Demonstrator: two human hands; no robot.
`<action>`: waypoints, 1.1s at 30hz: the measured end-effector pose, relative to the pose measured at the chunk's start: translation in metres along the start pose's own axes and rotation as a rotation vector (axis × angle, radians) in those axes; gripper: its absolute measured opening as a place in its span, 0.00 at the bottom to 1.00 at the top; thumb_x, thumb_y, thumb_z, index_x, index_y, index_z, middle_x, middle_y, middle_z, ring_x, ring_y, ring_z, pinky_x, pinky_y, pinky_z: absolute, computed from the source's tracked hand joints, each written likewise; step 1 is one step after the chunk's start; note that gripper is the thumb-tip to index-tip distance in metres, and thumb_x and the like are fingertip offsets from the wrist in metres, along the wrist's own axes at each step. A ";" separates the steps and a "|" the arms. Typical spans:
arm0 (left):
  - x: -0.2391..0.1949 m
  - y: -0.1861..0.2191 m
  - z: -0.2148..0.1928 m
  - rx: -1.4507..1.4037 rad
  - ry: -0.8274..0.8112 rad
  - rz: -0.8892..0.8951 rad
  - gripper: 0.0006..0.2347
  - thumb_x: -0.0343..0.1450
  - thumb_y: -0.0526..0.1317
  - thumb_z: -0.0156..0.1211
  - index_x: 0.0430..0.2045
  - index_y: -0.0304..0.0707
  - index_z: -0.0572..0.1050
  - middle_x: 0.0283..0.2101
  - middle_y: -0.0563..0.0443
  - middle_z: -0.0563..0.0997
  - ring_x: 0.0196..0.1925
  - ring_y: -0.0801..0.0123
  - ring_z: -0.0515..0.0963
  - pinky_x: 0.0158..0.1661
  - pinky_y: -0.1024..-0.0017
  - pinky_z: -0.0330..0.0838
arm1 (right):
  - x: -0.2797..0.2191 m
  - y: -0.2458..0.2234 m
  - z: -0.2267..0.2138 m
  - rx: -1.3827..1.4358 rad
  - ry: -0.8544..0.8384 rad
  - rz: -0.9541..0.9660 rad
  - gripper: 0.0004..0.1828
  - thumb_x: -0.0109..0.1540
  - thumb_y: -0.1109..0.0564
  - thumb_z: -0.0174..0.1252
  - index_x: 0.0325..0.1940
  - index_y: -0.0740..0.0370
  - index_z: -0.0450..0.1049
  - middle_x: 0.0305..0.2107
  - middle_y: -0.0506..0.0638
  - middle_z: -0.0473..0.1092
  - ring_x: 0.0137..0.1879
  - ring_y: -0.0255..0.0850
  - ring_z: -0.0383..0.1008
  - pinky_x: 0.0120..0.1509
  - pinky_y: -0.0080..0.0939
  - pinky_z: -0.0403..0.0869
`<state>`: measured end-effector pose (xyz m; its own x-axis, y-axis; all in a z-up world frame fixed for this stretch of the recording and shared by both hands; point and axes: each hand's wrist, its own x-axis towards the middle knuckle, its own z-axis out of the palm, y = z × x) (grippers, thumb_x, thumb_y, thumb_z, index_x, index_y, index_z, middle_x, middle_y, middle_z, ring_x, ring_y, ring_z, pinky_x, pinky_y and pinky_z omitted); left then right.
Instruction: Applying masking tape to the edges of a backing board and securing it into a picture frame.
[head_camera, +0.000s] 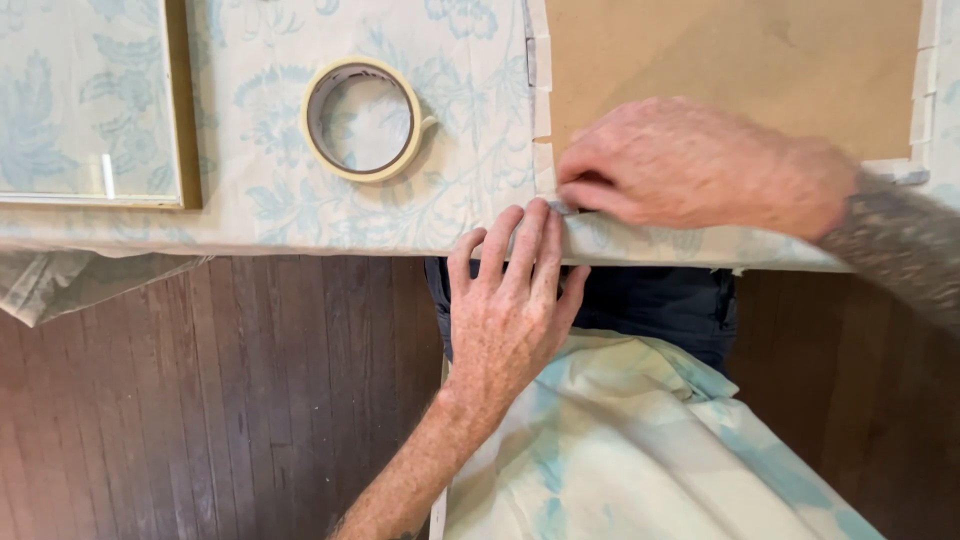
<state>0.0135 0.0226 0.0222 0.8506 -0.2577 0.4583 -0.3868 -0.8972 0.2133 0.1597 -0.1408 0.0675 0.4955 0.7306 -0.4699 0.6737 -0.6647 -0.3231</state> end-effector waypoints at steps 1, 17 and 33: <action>-0.001 0.000 0.000 -0.001 -0.006 -0.001 0.16 0.76 0.46 0.65 0.51 0.32 0.78 0.58 0.46 0.78 0.58 0.60 0.79 0.55 0.58 0.69 | -0.004 -0.002 -0.002 0.005 -0.002 -0.001 0.17 0.70 0.41 0.50 0.41 0.51 0.78 0.32 0.46 0.79 0.42 0.49 0.78 0.50 0.53 0.76; 0.003 -0.003 -0.001 0.008 -0.028 0.041 0.18 0.75 0.46 0.67 0.53 0.33 0.77 0.55 0.46 0.79 0.57 0.60 0.78 0.57 0.57 0.68 | -0.033 -0.003 -0.025 0.166 -0.116 0.293 0.17 0.68 0.40 0.49 0.47 0.47 0.80 0.35 0.42 0.80 0.40 0.39 0.78 0.51 0.43 0.75; 0.009 0.003 0.009 0.054 -0.105 0.132 0.26 0.77 0.55 0.63 0.57 0.27 0.74 0.62 0.39 0.73 0.64 0.53 0.73 0.65 0.45 0.66 | -0.111 0.057 -0.031 0.294 0.137 0.540 0.12 0.67 0.44 0.56 0.44 0.45 0.84 0.23 0.46 0.79 0.28 0.42 0.69 0.41 0.40 0.67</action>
<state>0.0229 0.0143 0.0191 0.8275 -0.4081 0.3857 -0.4802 -0.8703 0.1093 0.1602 -0.2542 0.1268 0.8029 0.2801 -0.5262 0.1396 -0.9466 -0.2908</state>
